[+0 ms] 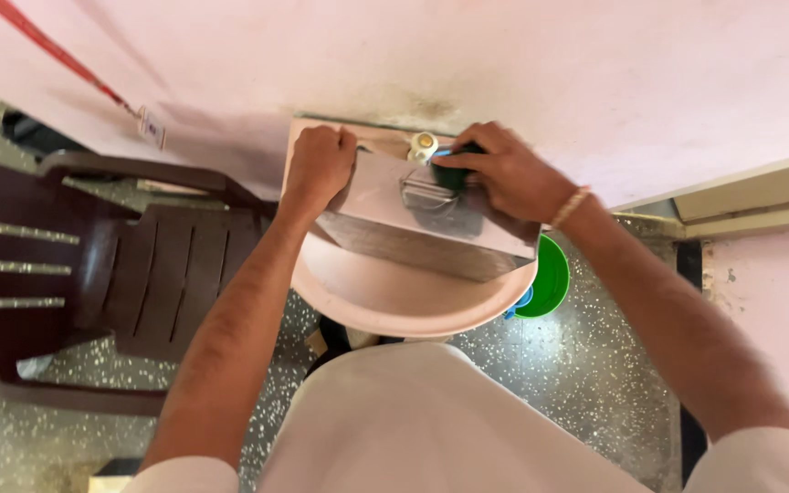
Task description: The person scrubs a rectangular metal box with a green sponge over a pink sink, repeatedly flipping the box to clean all sides. They pour water from a blue jug onto the box and continue scrubbing until the surface appears wet and cleaner.
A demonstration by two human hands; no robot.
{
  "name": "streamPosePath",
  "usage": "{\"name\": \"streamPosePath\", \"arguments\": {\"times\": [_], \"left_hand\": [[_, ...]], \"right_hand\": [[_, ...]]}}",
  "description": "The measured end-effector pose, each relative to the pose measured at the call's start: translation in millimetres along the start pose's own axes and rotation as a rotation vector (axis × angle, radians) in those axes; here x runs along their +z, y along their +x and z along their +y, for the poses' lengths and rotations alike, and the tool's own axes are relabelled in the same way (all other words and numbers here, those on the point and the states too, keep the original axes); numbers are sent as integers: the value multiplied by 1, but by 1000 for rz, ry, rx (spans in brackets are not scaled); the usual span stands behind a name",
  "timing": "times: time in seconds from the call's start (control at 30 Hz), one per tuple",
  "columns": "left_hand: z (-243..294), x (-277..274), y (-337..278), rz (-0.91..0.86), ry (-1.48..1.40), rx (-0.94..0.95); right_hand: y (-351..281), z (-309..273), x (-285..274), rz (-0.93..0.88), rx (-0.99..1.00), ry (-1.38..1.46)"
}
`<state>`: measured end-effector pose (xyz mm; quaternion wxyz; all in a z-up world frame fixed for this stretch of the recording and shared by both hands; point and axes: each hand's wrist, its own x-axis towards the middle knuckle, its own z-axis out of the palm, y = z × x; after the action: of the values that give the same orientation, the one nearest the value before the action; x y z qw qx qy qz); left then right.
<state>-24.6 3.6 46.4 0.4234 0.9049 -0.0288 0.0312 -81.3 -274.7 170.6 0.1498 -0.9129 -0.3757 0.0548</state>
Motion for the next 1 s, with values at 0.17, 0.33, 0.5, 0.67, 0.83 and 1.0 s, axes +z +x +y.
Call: {"name": "streamPosePath", "arguments": {"times": [0.17,0.33,0.5,0.67,0.83,1.0], "left_hand": [[-9,3,-2,59,42,109],[-20,5,-1,37,12,58],[-25,10,3,37,24,60],[-28,14,6,47,44,39],[-34,22,10,69,148,134],[-24,19,1,64,88,18]], "right_hand": [[32,-15,14,-7,-78,113],[37,-27,-3,-103,-28,17],[16,-25,-19,-184,50,-49],[-5,-15,-29,-200,86,-63],[-11,-11,-34,-200,2,-103],[7,-10,-31,-193,-66,-114]]}}
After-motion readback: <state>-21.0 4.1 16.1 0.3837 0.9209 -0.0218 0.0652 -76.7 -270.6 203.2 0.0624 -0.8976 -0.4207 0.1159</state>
